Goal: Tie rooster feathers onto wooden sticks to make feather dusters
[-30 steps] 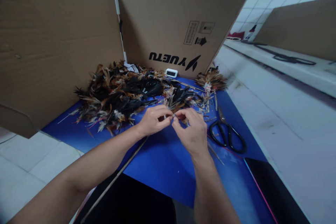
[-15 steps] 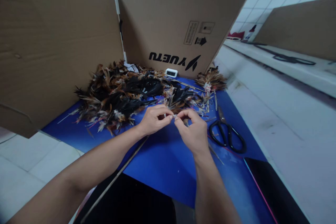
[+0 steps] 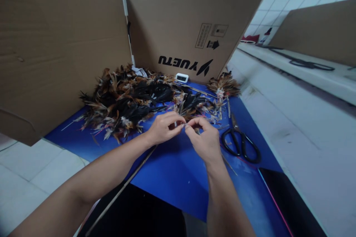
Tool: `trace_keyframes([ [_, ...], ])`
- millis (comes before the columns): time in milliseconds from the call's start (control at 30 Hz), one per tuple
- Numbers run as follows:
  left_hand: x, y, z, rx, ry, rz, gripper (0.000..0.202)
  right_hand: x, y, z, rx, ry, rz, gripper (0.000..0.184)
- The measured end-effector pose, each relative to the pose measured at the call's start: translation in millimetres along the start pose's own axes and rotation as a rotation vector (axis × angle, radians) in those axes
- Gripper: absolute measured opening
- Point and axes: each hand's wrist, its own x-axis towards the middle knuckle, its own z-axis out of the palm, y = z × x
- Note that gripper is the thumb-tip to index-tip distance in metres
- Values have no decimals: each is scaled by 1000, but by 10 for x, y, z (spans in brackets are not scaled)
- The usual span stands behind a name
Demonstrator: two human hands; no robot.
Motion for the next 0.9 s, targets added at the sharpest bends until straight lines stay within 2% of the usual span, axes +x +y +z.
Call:
trace_keyframes([
  [200, 7, -8, 6, 8, 2, -25, 10, 2, 10, 2, 73, -8, 49, 7],
  [467, 25, 6, -6, -75, 78, -89, 8, 11, 0, -7, 251, 16, 160, 10],
  [700, 0, -19, 19, 31, 25, 31, 15, 5, -40, -5, 261, -36, 184, 10],
  [900, 1, -13, 9, 51, -17, 19, 11, 7, -60, 1, 295, -45, 204, 9],
])
